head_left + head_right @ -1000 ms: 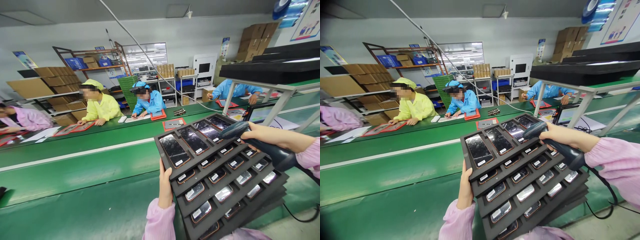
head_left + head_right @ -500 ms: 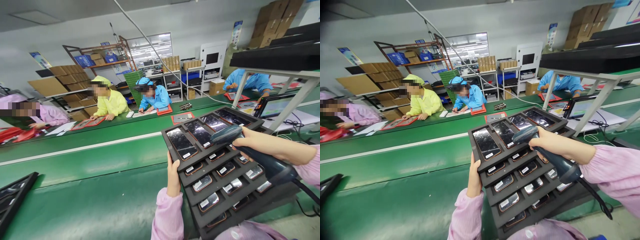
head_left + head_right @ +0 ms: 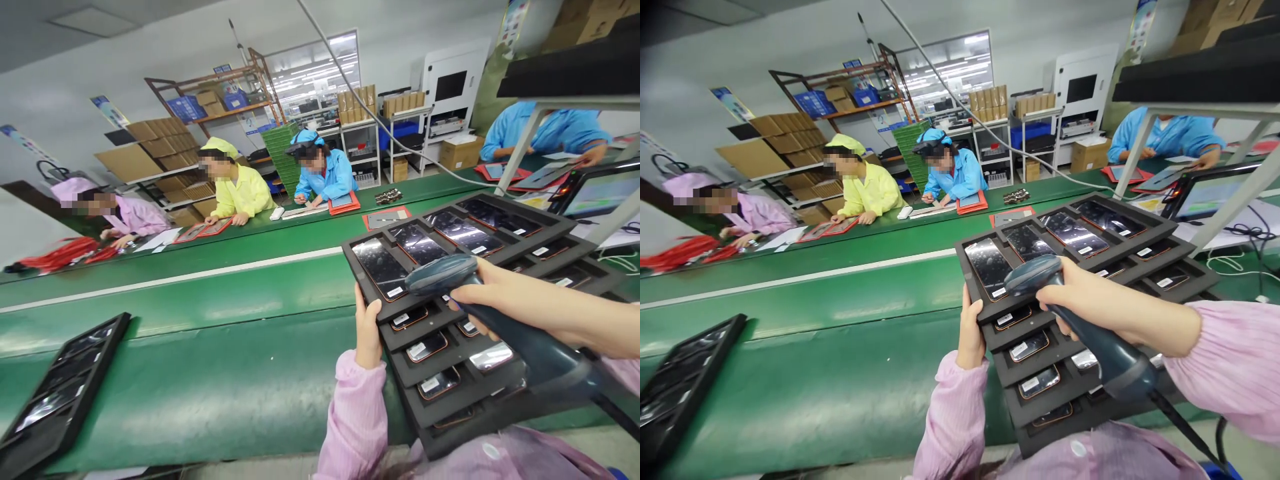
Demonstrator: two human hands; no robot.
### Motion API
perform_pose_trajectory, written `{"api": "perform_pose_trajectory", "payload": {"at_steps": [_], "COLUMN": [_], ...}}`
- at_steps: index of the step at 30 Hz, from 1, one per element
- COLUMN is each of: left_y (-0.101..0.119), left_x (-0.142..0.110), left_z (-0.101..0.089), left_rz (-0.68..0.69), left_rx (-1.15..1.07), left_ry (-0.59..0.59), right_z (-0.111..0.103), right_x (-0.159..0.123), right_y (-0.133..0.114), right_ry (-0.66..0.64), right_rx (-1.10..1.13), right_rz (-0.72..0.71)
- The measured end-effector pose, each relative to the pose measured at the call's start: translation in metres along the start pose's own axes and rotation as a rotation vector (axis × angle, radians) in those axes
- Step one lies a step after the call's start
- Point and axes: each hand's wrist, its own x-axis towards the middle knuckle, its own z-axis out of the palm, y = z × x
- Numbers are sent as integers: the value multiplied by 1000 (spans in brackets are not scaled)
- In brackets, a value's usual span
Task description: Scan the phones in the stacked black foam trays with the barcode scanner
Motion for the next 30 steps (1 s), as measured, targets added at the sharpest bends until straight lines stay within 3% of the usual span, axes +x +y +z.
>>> {"api": "perform_pose_trajectory", "payload": {"at_steps": [4,9,16,20,30], "left_y": [1,-1,-3,-2,2], "left_x": [0,1,1,1,0], "left_z": [1,1,0,2,3], "left_rz": [-9,-19,-6,-3,-16], "left_rx": [-28,-62,-72,-59,-36], "left_ry": [16,9,-2,20,27], "right_z": [16,17,21,22,22], "right_x": [1,2,-11,-15,-35], "right_y": [-9,-11,23,29,19], "right_ry": [8,34,-123,-141,-60], "right_rx": [4,-26,-35,-53,-22], "right_rz": [-5,47,134,136,116]}}
